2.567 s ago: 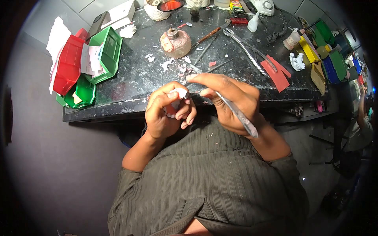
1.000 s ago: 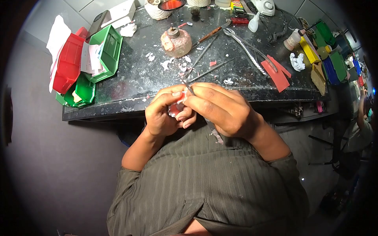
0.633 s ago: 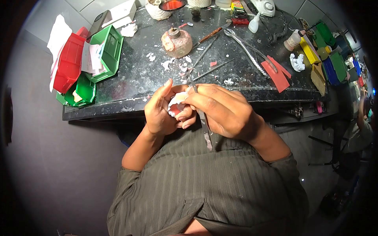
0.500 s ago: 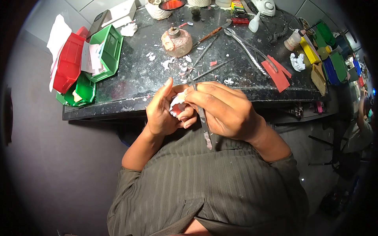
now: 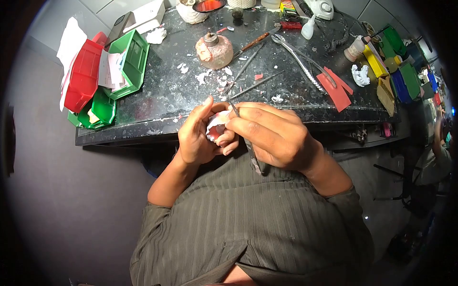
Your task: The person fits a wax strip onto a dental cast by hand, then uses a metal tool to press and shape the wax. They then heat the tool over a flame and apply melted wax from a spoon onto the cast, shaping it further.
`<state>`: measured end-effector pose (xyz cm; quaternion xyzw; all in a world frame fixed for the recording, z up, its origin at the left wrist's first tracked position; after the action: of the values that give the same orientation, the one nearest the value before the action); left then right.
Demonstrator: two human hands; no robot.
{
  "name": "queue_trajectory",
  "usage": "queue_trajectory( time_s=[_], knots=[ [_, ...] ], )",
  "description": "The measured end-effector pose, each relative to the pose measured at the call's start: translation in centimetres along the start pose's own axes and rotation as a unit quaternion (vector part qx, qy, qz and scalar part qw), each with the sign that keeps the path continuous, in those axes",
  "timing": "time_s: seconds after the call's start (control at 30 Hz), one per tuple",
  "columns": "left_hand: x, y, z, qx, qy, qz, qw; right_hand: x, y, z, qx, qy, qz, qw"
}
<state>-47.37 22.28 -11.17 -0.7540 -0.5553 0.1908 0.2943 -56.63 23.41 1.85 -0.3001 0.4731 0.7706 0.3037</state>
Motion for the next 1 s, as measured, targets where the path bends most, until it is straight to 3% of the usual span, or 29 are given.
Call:
queue_trajectory(
  time_s=[0.5,0.67,0.73,0.8,0.83,0.87,0.93,1.0],
  knots=[
    [0.3,-0.7,-1.1,-0.051,-0.041,-0.005,0.998,0.2,0.0,0.2,0.012,0.004,0.006,1.000],
    [0.2,-0.6,-1.6,-0.060,-0.056,-0.033,0.996,1.0,2.9,-2.6,-0.021,-0.133,-0.127,0.983],
    [0.3,-0.5,-1.7,-0.078,-0.062,-0.042,0.994,0.9,3.5,-3.0,-0.030,-0.152,-0.120,0.981],
    [0.3,-0.7,-1.8,-0.109,-0.059,-0.034,0.992,0.3,2.9,-2.2,-0.010,-0.113,-0.070,0.991],
    [0.3,-0.7,-1.7,-0.109,-0.059,-0.034,0.992,0.4,2.4,-2.3,-0.027,-0.160,-0.038,0.986],
    [0.2,-0.6,-1.7,-0.114,-0.060,-0.040,0.991,0.4,2.2,-2.5,-0.028,-0.160,-0.038,0.986],
    [0.3,-0.5,-1.7,-0.120,-0.059,-0.048,0.990,-0.3,1.0,-0.9,-0.027,-0.044,-0.008,0.999],
    [0.4,-0.5,-1.8,-0.118,-0.067,-0.042,0.990,-0.3,0.6,-0.5,-0.023,-0.029,0.005,0.999]
  ],
)
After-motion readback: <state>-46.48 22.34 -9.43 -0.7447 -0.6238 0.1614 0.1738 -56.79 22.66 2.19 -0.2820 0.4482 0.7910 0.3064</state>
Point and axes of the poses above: each hand's wrist, its own x-axis away from the middle knuckle, its own y-axis out of the back of the hand, z = x × y, the point moved 10 cm from there along -x, towards the middle knuckle, and after that the axes turned 8 degrees about -x, right-handed, at the moved point
